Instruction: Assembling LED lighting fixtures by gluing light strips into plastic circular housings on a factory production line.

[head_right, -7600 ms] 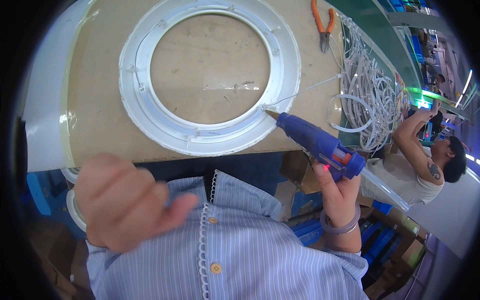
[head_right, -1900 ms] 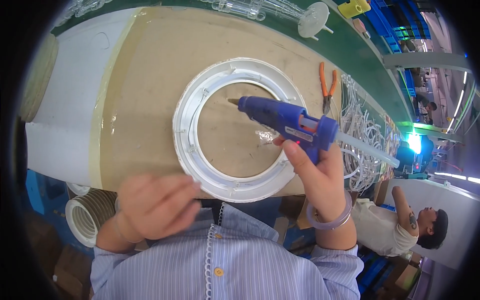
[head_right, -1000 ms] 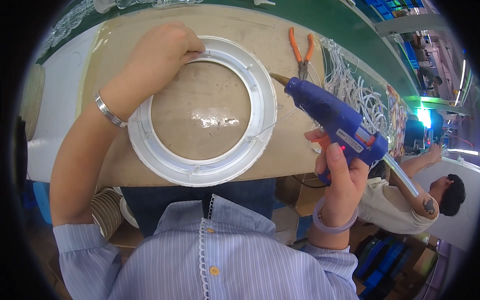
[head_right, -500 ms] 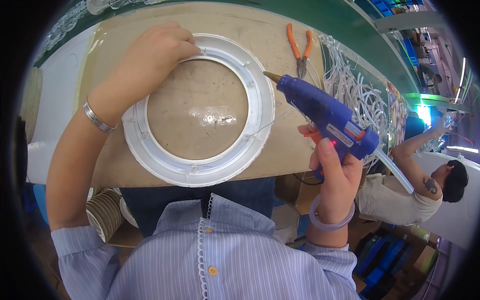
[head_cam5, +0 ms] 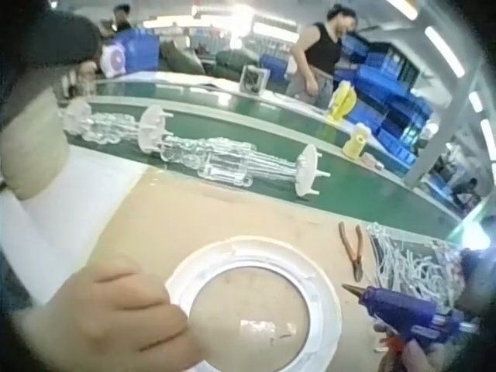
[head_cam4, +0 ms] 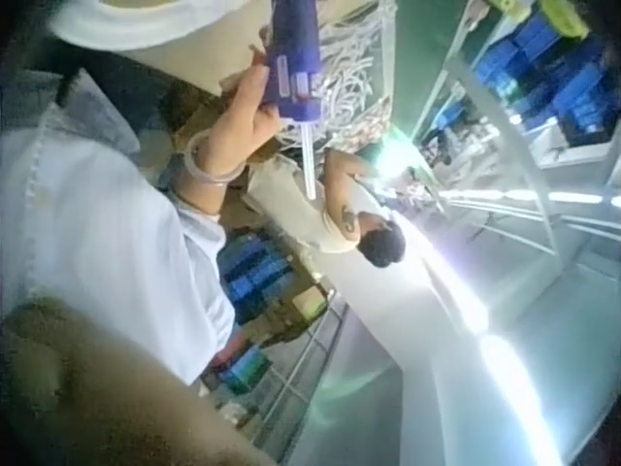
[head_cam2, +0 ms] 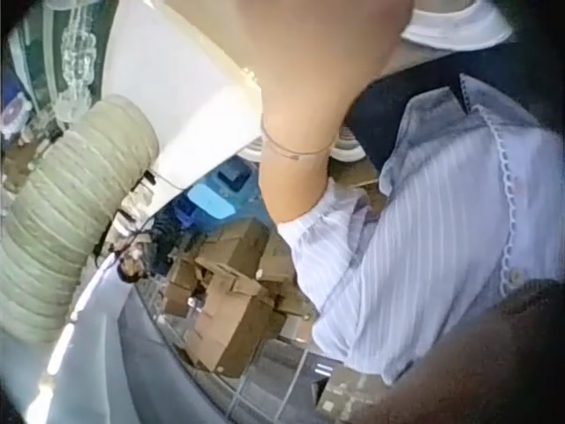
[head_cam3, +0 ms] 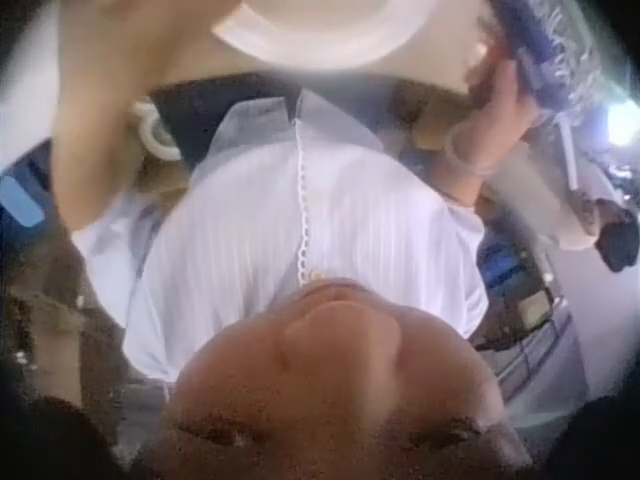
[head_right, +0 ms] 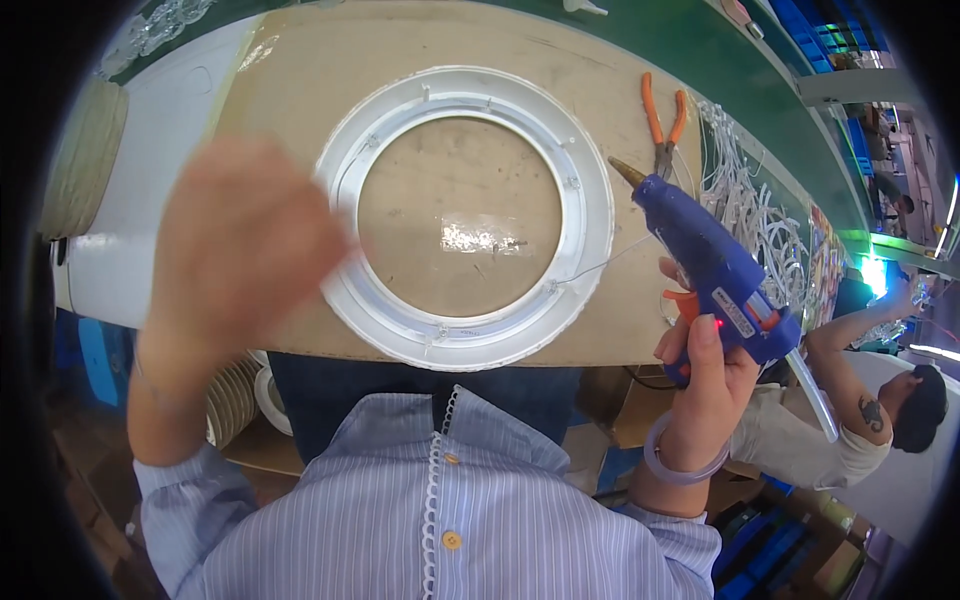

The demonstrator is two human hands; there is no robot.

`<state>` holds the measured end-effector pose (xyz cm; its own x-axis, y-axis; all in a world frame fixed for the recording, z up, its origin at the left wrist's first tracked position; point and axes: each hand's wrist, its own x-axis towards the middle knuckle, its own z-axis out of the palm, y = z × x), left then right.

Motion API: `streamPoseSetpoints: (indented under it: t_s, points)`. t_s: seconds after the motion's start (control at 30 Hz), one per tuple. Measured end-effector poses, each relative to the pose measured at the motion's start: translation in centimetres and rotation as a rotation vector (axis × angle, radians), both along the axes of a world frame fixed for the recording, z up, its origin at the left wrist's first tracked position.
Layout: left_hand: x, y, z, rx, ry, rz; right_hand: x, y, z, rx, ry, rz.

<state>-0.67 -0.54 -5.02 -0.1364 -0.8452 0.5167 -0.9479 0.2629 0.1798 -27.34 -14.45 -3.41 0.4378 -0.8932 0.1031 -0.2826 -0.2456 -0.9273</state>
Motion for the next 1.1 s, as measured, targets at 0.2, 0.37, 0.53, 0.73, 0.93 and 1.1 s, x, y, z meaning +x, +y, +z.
streamPoseSetpoints:
  t_s: [0.2, 0.37, 0.53, 0.73, 0.93, 1.1]
  points:
    - [-7.3, 3.2, 5.3, 0.281, -0.059, -0.036, 0.6, 0.3, 0.3, 0.002, -0.002, 0.071]
    - [-9.1, 2.8, 7.0, 0.385, -0.095, 0.226, 2.1, 0.7, -0.3, 0.031, 0.017, 0.185]
    - [-10.5, 1.5, 8.2, 0.492, -0.144, 0.434, 1.6, 1.0, 0.4, 0.042, -0.030, 0.162]
    - [-11.4, 2.8, 6.4, 0.404, -0.231, 0.329, 2.2, 1.3, 0.5, 0.066, -0.055, 0.137]
    - [-10.8, 4.2, 4.2, 0.297, -0.301, 0.259, 5.4, 2.7, 1.1, 0.096, 0.097, 0.081]
    - [-7.9, 4.0, -1.6, 0.141, 0.115, 0.034, 9.5, 0.9, 0.1, 0.195, 0.126, 0.373]
